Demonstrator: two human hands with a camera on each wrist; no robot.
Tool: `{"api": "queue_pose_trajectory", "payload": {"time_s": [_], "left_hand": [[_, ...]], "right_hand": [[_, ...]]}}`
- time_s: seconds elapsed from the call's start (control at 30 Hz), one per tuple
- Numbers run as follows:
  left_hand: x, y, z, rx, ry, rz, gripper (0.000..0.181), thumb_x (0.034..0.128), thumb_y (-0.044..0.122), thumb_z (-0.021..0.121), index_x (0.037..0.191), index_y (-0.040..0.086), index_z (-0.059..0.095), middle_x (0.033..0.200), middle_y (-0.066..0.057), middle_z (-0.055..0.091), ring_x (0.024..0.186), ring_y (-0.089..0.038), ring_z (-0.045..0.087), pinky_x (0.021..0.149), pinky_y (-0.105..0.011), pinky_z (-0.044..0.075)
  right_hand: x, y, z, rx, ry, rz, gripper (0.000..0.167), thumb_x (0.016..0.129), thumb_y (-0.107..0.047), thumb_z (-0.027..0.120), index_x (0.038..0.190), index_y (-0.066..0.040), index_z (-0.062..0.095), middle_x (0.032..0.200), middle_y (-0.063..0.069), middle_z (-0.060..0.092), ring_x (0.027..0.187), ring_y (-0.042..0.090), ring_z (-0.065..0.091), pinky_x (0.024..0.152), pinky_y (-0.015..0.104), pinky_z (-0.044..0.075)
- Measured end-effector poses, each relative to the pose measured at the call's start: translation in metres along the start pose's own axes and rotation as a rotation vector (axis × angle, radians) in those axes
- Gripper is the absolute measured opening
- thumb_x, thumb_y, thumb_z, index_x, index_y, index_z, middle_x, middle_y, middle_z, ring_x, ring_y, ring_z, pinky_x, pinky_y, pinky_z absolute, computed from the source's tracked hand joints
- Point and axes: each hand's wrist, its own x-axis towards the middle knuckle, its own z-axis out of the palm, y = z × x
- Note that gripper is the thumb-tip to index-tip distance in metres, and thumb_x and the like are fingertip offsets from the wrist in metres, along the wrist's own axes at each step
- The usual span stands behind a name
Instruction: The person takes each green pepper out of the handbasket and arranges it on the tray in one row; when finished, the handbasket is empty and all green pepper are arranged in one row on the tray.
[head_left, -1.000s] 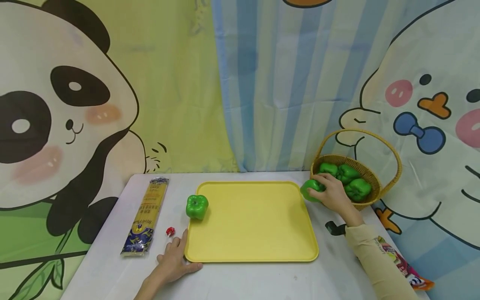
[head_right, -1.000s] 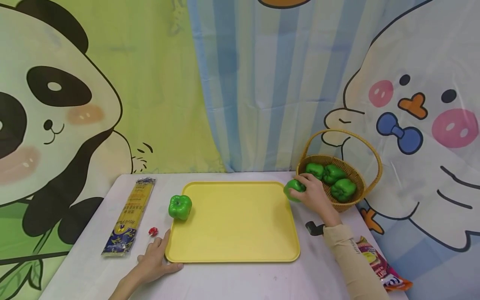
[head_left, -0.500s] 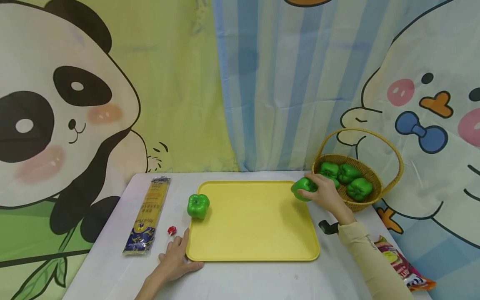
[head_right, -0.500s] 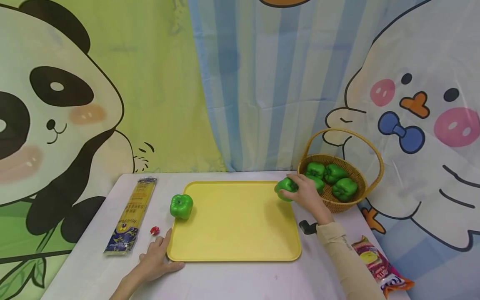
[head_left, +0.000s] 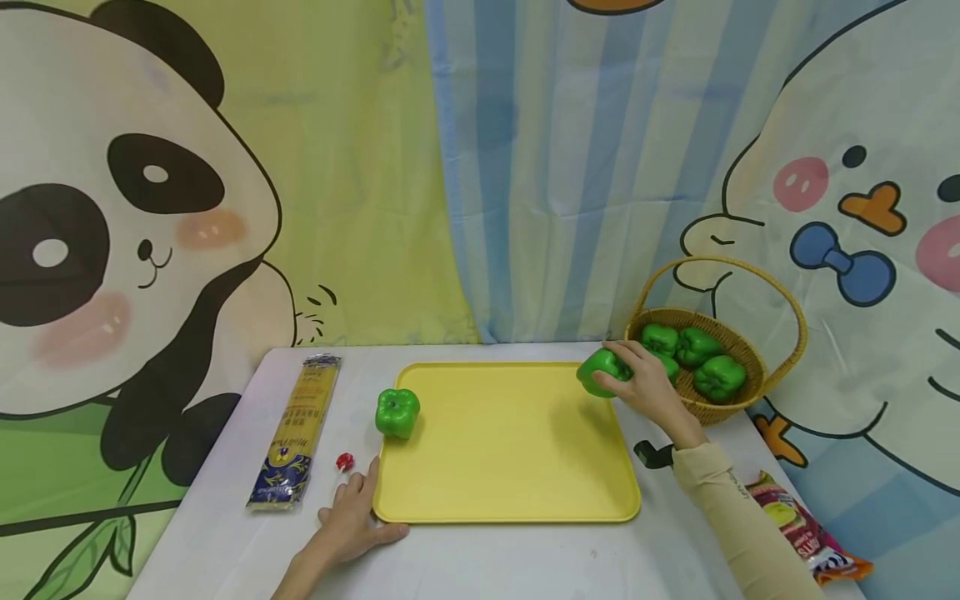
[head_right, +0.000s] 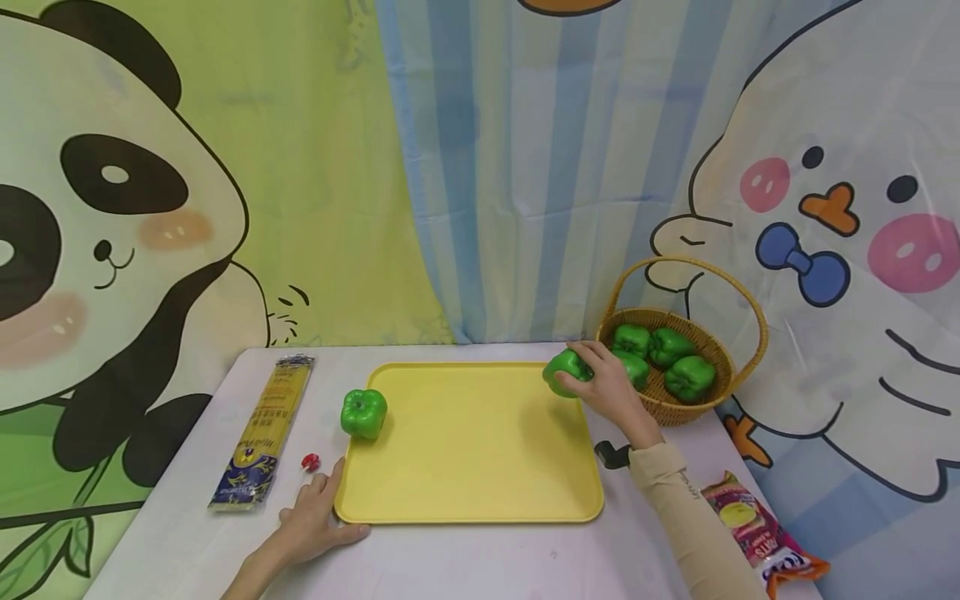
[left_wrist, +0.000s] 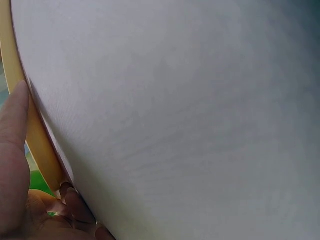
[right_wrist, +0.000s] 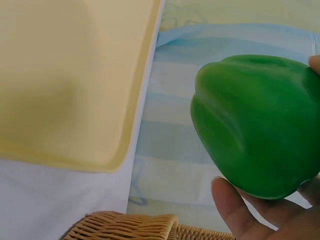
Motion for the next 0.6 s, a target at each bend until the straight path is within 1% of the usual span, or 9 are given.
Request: {"api": "queue_pose_trajectory", "payload": {"time_s": [0.1,0.27,0.37,0.47,0.53,0.6], "left_hand": [[0.0005,-0.0007,0.0006,0.003,-0.003,0.001,0.132,0.0632,0.070,0.082,0.161,0.009,0.018,0.127,-0.014,0.050,0.107,-0.028,0.045,0.080,-0.061,0.040],[0.0015,-0.0022,0.0014,0.000,-0.013,-0.009,0.133,0.0628,0.071,0.082,0.161,0.009,0.017,0.126,-0.014,0.050,0.107,-0.029,0.044,0.081,-0.064,0.039],[0.0027,-0.0023,0.0019,-0.002,-0.020,-0.028,0.134,0.0617,0.072,0.081,0.161,0.010,0.017,0.129,-0.015,0.050,0.109,-0.030,0.044,0.083,-0.066,0.038],[0.0037,-0.0018,0.0022,-0.005,-0.023,-0.042,0.135,0.0607,0.074,0.081,0.161,0.011,0.017,0.132,-0.016,0.049,0.112,-0.031,0.045,0.086,-0.067,0.037],[0.0041,-0.0020,0.0027,-0.006,-0.020,-0.044,0.135,0.0604,0.074,0.081,0.161,0.011,0.017,0.133,-0.016,0.049,0.113,-0.031,0.045,0.086,-0.067,0.037],[0.0038,-0.0019,0.0029,-0.009,-0.013,-0.038,0.135,0.0606,0.074,0.081,0.161,0.011,0.017,0.132,-0.016,0.049,0.113,-0.031,0.045,0.086,-0.067,0.037]], "right_hand": [[-0.0007,-0.0017,0.0001,0.018,-0.030,0.017,0.056,0.089,-0.026,0.076,0.139,-0.006,0.058,0.131,0.020,0.057,0.096,0.033,0.064,0.071,0.042,0.054],[-0.0014,-0.0039,0.0013,0.045,-0.061,0.007,0.059,0.090,-0.027,0.076,0.142,-0.009,0.056,0.133,0.017,0.056,0.094,0.028,0.065,0.069,0.036,0.054],[-0.0015,-0.0047,0.0032,0.050,-0.063,0.008,0.060,0.089,-0.028,0.077,0.142,-0.010,0.055,0.135,0.015,0.056,0.095,0.027,0.066,0.070,0.036,0.055],[-0.0014,-0.0062,0.0050,0.056,-0.068,0.027,0.063,0.088,-0.030,0.078,0.143,-0.010,0.054,0.136,0.015,0.056,0.094,0.027,0.065,0.070,0.035,0.054],[-0.0012,-0.0078,0.0057,0.064,-0.074,0.048,0.066,0.086,-0.031,0.080,0.143,-0.010,0.053,0.137,0.017,0.056,0.092,0.028,0.065,0.068,0.035,0.053],[-0.0011,-0.0098,0.0059,0.064,-0.083,0.069,0.068,0.085,-0.034,0.081,0.143,-0.010,0.053,0.138,0.019,0.057,0.093,0.030,0.065,0.069,0.037,0.053]]}}
